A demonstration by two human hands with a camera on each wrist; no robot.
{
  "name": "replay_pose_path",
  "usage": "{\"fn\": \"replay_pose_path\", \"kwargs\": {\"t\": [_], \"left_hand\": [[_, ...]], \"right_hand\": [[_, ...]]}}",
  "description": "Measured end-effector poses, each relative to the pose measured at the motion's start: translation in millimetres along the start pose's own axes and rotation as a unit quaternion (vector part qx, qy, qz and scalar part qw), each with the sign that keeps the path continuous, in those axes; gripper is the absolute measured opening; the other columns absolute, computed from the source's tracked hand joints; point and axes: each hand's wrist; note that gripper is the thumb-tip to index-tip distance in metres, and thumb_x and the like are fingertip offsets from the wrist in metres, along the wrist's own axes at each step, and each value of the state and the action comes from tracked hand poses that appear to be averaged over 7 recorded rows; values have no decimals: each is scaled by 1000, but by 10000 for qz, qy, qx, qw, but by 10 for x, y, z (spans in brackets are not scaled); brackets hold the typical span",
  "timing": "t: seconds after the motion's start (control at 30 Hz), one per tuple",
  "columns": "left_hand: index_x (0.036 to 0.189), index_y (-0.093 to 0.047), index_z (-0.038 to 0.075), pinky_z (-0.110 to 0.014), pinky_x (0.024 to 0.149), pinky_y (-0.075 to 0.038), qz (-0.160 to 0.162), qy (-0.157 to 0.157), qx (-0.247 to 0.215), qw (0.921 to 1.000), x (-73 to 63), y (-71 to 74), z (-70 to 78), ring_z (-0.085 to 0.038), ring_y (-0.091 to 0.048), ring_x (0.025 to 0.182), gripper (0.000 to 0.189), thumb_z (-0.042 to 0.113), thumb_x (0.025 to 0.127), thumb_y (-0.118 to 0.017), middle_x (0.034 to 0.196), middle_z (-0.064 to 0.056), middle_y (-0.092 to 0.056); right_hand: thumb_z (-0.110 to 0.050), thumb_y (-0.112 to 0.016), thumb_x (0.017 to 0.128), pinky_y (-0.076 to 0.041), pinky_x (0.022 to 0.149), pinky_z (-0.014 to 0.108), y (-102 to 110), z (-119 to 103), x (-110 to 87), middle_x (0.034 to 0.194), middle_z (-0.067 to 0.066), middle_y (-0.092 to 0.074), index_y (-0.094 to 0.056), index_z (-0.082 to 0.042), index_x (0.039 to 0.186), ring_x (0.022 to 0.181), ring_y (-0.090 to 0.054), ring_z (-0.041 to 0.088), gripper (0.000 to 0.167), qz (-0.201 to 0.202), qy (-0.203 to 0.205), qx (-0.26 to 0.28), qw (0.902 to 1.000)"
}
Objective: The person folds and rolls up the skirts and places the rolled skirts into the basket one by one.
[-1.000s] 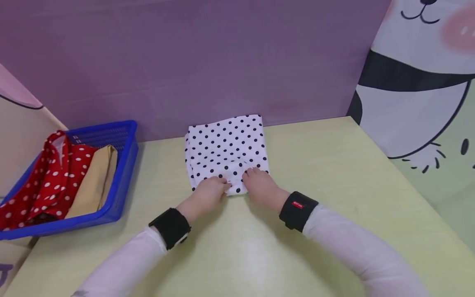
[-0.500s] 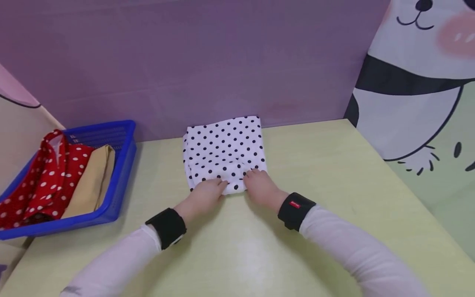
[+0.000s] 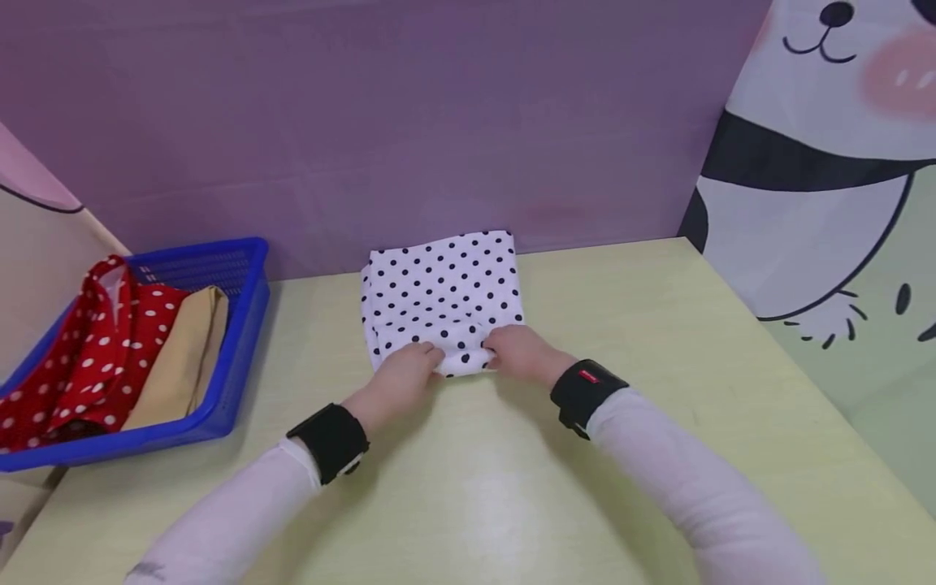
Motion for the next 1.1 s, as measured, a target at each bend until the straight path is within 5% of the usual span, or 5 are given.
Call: {"fn": "replay_pose_path", "kwargs": {"t": [0.3, 0.57, 0.73, 0.9, 1.1], "left_hand": [[126, -55, 0, -37, 95, -47, -125, 300, -905, 9954, -23, 44, -45, -29, -61, 103, 33, 10, 96, -53, 110, -15, -65], [135, -50, 4, -38, 108, -37, -888, 665, -1894, 9756, 43, 114, -191, -28, -50, 126, 39, 16, 99, -48, 133, -12, -56], [137, -49, 6, -40, 111, -32, -1342, 610, -2215, 9640, 47, 143, -317, -28, -45, 131, 39, 20, 100, -46, 138, -12, -52], [136, -50, 7, -41, 112, -30, -1525, 653, -2503, 9538, 52, 170, -360, -28, -43, 133, 39, 21, 101, -44, 140, -11, -50], [135, -52, 8, -40, 111, -32, -1468, 980, -2252, 9582, 68, 181, -283, -27, -45, 131, 38, 22, 101, -43, 137, -10, -53]], "right_hand": [[-15, -65, 86, -46, 69, 30, 165, 126, 121, 77, 0, -61, -66, -7, 85, 69, -51, 12, 8, -1077, -32, 711, 9916], [-23, -57, 92, -45, 84, 36, 238, 145, 170, 96, 6, -62, -67, -5, 104, 87, -53, 17, 24, -1992, -531, 1375, 9688], [-27, -53, 95, -40, 76, 30, 215, 144, 168, 89, 2, -55, -65, -7, 97, 82, -48, 15, 23, -2151, -875, 1866, 9546], [-25, -50, 97, -37, 72, 27, 191, 131, 186, 79, -1, -49, -60, -10, 86, 78, -46, 14, 21, -2119, -755, 1928, 9551], [-21, -48, 97, -39, 75, 28, 184, 124, 208, 79, 0, -51, -61, -9, 88, 80, -47, 14, 20, -2073, -600, 1783, 9600]]}}
Point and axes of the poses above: each hand's wrist, its own x-axis towards the middle knuckle, its own y-axis out of the back of the hand, z = x × y
